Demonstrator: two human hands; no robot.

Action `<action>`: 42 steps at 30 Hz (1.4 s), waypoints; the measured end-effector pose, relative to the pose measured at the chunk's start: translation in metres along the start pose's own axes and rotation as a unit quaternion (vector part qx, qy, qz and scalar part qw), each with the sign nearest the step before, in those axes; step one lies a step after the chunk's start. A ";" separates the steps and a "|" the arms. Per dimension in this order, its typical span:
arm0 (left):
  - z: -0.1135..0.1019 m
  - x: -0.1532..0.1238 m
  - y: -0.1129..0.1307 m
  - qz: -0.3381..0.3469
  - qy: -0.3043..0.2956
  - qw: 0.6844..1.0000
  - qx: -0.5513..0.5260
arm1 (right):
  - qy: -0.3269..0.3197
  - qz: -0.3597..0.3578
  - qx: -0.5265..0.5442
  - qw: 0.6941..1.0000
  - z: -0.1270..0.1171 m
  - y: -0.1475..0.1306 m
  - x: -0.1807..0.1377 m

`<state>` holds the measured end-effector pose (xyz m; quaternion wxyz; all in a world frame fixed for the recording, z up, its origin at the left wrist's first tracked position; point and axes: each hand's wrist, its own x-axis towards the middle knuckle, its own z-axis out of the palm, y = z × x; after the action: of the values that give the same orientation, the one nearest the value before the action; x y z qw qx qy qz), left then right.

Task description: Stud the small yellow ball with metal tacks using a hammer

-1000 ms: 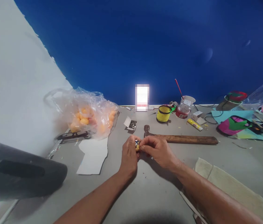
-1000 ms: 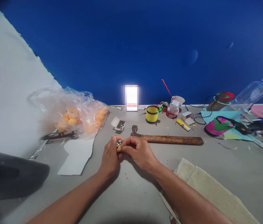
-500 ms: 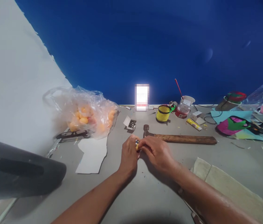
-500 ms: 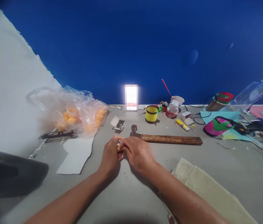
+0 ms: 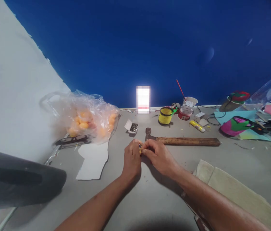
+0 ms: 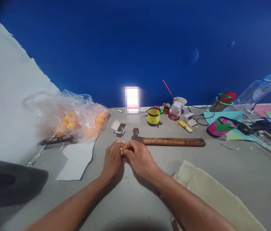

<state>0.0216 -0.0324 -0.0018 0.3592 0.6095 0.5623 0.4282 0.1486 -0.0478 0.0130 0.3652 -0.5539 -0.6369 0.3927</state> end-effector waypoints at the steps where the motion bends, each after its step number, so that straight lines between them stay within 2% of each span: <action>1: 0.000 0.000 -0.001 -0.002 -0.005 1.000 0.001 | 0.005 -0.018 -0.027 0.999 0.000 0.000 -0.001; 3: 0.000 0.002 -0.002 -0.006 -0.019 1.000 0.001 | 0.027 -0.085 -0.123 0.988 -0.001 0.002 -0.003; 5: -0.001 0.003 -0.002 0.000 -0.030 1.000 0.007 | 0.037 -0.161 -0.229 0.959 -0.001 0.003 -0.004; 7: -0.001 0.004 -0.001 0.009 -0.029 0.999 0.008 | 0.035 -0.196 -0.282 0.938 -0.001 0.004 -0.005; 9: -0.001 0.003 0.000 0.002 -0.020 1.000 -0.003 | 0.033 -0.172 -0.247 0.953 -0.001 0.004 -0.004; 12: -0.001 0.002 0.001 0.002 -0.017 1.000 -0.005 | 0.023 -0.087 -0.107 0.990 -0.002 0.004 -0.001; 14: -0.001 0.002 0.000 0.022 -0.022 0.999 0.006 | 0.007 -0.054 -0.046 0.997 -0.003 0.003 0.000; 19: -0.002 0.002 0.000 0.031 -0.023 0.999 -0.003 | 0.016 -0.062 -0.040 0.997 -0.003 0.001 -0.002; 22: -0.001 0.000 0.002 0.003 -0.027 0.999 -0.032 | 0.018 -0.064 -0.019 0.998 -0.002 0.000 -0.001; 29: 0.002 -0.005 -0.001 -0.081 -0.050 0.980 -0.177 | -0.007 -0.005 0.156 0.988 -0.012 -0.002 0.004; 32: 0.002 -0.004 -0.003 -0.101 -0.060 0.971 -0.208 | -0.030 -0.006 0.162 0.986 -0.014 -0.002 0.004; 36: 0.001 -0.005 -0.003 -0.068 -0.059 0.979 -0.184 | -0.021 -0.017 0.126 0.992 -0.010 -0.003 0.003; 42: 0.001 -0.008 -0.006 -0.021 -0.072 0.988 -0.135 | -0.033 0.053 0.168 0.984 -0.011 -0.003 0.002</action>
<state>0.0204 -0.0392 -0.0081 0.4866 0.5726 0.4848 0.4476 0.1570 -0.0446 0.0208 0.4107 -0.5040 -0.5434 0.5311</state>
